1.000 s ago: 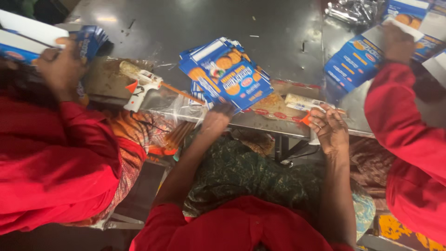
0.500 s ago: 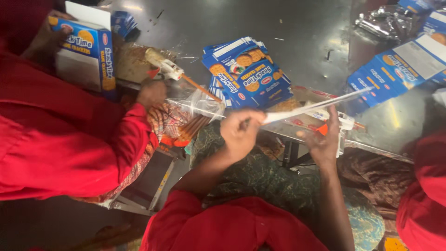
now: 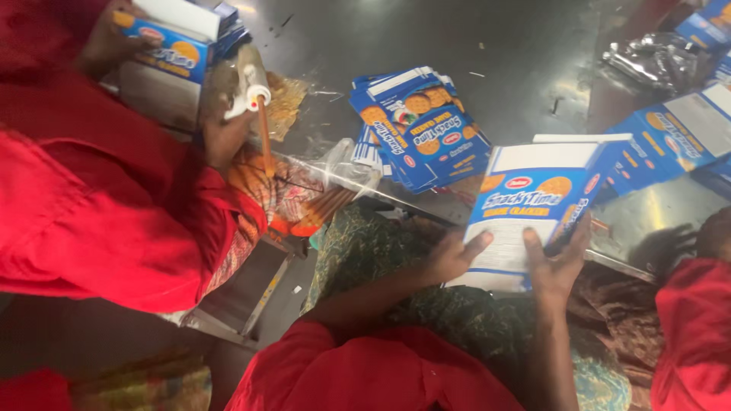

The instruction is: The person sits on the floor at a metal table and uses a hot glue gun to seal blue and white cardboard boxes. They repeatedly pick up boxes, apply glue to the edges, close the flaps, and place the sealed boxes on the table.

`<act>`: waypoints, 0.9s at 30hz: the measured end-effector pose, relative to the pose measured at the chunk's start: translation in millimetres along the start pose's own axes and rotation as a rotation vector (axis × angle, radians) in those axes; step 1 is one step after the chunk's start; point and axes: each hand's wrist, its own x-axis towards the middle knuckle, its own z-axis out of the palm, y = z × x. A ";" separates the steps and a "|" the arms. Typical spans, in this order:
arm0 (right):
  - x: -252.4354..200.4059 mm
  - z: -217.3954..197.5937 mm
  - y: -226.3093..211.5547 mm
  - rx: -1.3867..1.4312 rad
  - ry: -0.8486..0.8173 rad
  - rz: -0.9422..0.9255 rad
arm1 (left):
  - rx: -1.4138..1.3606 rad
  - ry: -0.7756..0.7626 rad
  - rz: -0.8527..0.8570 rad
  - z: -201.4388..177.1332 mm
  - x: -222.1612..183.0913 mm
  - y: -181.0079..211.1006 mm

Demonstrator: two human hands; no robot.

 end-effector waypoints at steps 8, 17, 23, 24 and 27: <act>-31.7 -8.3 52.7 0.353 -0.310 0.578 | 0.608 0.438 0.066 -43.3 47.9 55.1; -15.9 -13.2 26.2 0.572 -0.179 0.258 | 0.374 0.292 0.465 -57.4 37.2 30.2; -6.8 -24.9 46.1 0.559 -0.050 0.453 | 0.333 0.010 0.143 -39.2 38.2 29.4; -4.2 -25.6 52.1 0.535 -0.015 0.503 | 0.298 0.057 0.138 -35.1 37.4 30.8; -7.3 -33.2 65.2 0.397 0.083 0.399 | 0.269 0.082 0.302 -25.5 28.7 34.6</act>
